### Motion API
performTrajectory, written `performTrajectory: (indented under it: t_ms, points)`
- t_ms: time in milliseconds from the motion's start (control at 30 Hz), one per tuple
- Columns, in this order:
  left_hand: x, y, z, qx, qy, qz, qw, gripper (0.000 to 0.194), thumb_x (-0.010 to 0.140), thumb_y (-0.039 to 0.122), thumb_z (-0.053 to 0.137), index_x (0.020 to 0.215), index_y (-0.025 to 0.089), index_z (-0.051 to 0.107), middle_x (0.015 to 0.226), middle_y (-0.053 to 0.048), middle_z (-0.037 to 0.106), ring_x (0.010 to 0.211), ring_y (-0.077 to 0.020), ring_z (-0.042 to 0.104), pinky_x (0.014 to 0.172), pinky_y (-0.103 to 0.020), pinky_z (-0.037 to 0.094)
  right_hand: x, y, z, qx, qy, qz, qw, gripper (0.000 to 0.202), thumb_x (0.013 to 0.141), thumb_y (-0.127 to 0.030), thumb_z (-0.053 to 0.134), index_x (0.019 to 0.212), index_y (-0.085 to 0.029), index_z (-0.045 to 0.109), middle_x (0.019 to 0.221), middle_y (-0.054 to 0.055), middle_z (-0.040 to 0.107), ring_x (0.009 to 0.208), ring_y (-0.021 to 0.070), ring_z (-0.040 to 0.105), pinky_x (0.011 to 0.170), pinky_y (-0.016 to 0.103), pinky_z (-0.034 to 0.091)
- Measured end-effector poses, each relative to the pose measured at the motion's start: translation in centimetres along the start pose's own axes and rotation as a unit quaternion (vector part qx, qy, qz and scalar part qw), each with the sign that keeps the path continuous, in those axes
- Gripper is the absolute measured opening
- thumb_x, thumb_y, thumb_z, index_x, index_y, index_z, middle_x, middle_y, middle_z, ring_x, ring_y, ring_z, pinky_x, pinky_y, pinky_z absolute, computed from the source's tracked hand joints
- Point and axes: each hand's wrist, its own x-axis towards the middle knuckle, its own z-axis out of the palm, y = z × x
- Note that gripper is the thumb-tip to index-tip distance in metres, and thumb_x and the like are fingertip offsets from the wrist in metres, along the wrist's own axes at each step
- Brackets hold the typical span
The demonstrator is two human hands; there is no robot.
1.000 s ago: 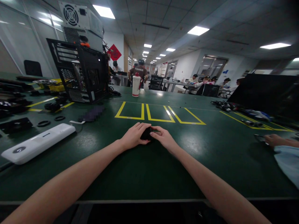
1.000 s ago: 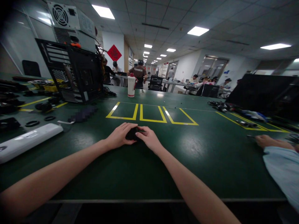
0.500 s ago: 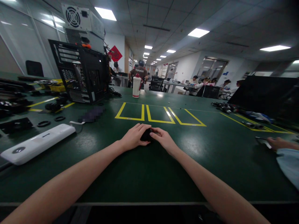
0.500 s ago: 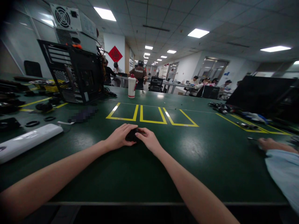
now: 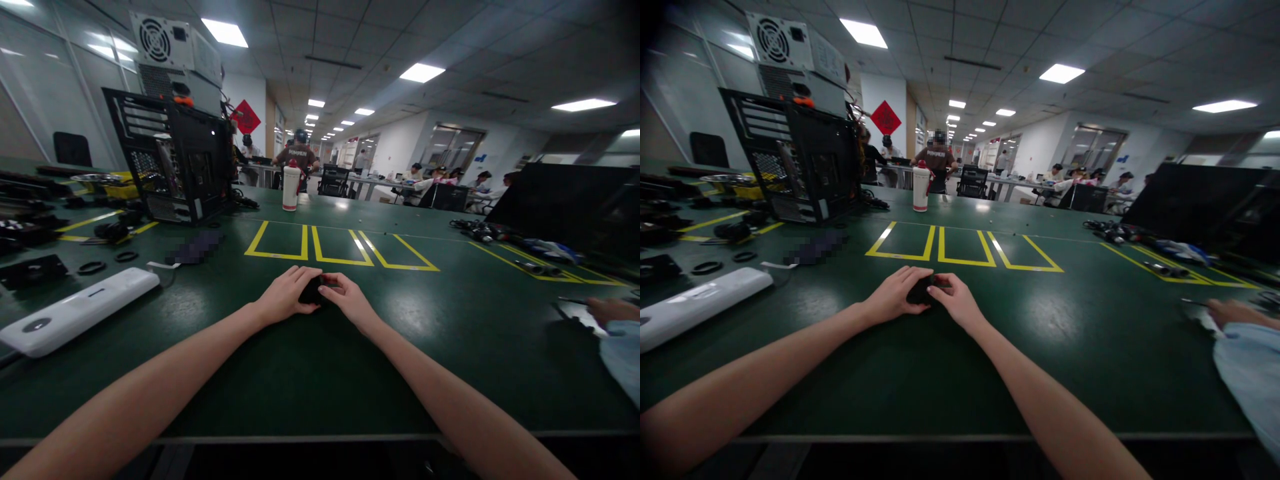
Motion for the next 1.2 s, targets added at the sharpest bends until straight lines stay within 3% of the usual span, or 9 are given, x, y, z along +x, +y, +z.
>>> performTrajectory:
  t_ms: [200, 400, 600, 767, 933, 1200]
  points:
    - [-0.02, 0.01, 0.09, -0.004, 0.004, -0.001, 1.000, 0.060, 0.069, 0.032, 0.063, 0.120, 0.020, 0.034, 0.111, -0.007, 0.052, 0.097, -0.0220, 0.050, 0.080, -0.038, 0.044, -0.49, -0.39, -0.06, 0.036, -0.031, 0.001, 0.999, 0.031, 0.067, -0.028, 0.064, 0.094, -0.020, 0.052, 0.099, 0.003, 0.057, 0.089, 0.0153, 0.058, 0.082, 0.033, 0.045]
    - [0.03, -0.07, 0.15, 0.002, -0.001, 0.004, 1.000, 0.060, 0.068, 0.033, 0.063, 0.119, 0.019, 0.035, 0.112, -0.007, 0.051, 0.097, -0.0232, 0.050, 0.083, -0.038, 0.043, -0.21, -0.34, 0.04, 0.027, -0.008, -0.025, 0.999, 0.021, 0.071, -0.029, 0.060, 0.087, -0.019, 0.052, 0.090, 0.001, 0.058, 0.086, 0.0138, 0.057, 0.083, 0.033, 0.045]
    - [0.02, -0.03, 0.14, 0.002, -0.002, -0.003, 1.000, 0.059, 0.069, 0.033, 0.062, 0.120, 0.019, 0.034, 0.112, -0.007, 0.051, 0.096, -0.0226, 0.050, 0.081, -0.038, 0.044, -0.25, -0.37, -0.32, -0.003, -0.016, 0.015, 1.000, 0.032, 0.071, -0.032, 0.059, 0.100, -0.018, 0.054, 0.103, 0.005, 0.058, 0.092, 0.0163, 0.056, 0.087, 0.037, 0.042]
    - [0.01, -0.01, 0.09, -0.005, 0.000, 0.001, 1.000, 0.059, 0.069, 0.034, 0.062, 0.119, 0.020, 0.035, 0.114, -0.008, 0.051, 0.098, -0.0228, 0.050, 0.081, -0.038, 0.044, -0.52, -0.57, -0.04, 0.059, -0.028, 0.003, 0.998, 0.030, 0.066, -0.026, 0.064, 0.093, -0.019, 0.051, 0.099, 0.002, 0.057, 0.089, 0.0150, 0.058, 0.084, 0.034, 0.045]
    - [0.01, -0.07, 0.18, -0.005, 0.000, -0.002, 1.000, 0.060, 0.069, 0.033, 0.063, 0.120, 0.020, 0.035, 0.114, -0.007, 0.051, 0.100, -0.0233, 0.049, 0.082, -0.039, 0.044, -0.37, -0.72, 0.20, 0.044, -0.004, -0.006, 0.999, 0.021, 0.070, -0.029, 0.060, 0.086, -0.019, 0.051, 0.091, 0.001, 0.057, 0.085, 0.0139, 0.058, 0.081, 0.033, 0.046]
    - [-0.03, -0.08, 0.19, 0.000, 0.002, -0.001, 1.000, 0.059, 0.069, 0.033, 0.062, 0.120, 0.020, 0.034, 0.113, -0.007, 0.051, 0.100, -0.0229, 0.049, 0.083, -0.039, 0.044, -0.33, -0.38, -0.28, 0.004, -0.030, 0.015, 0.999, 0.033, 0.072, -0.032, 0.058, 0.103, -0.020, 0.053, 0.105, 0.005, 0.056, 0.089, 0.0157, 0.057, 0.085, 0.035, 0.044]
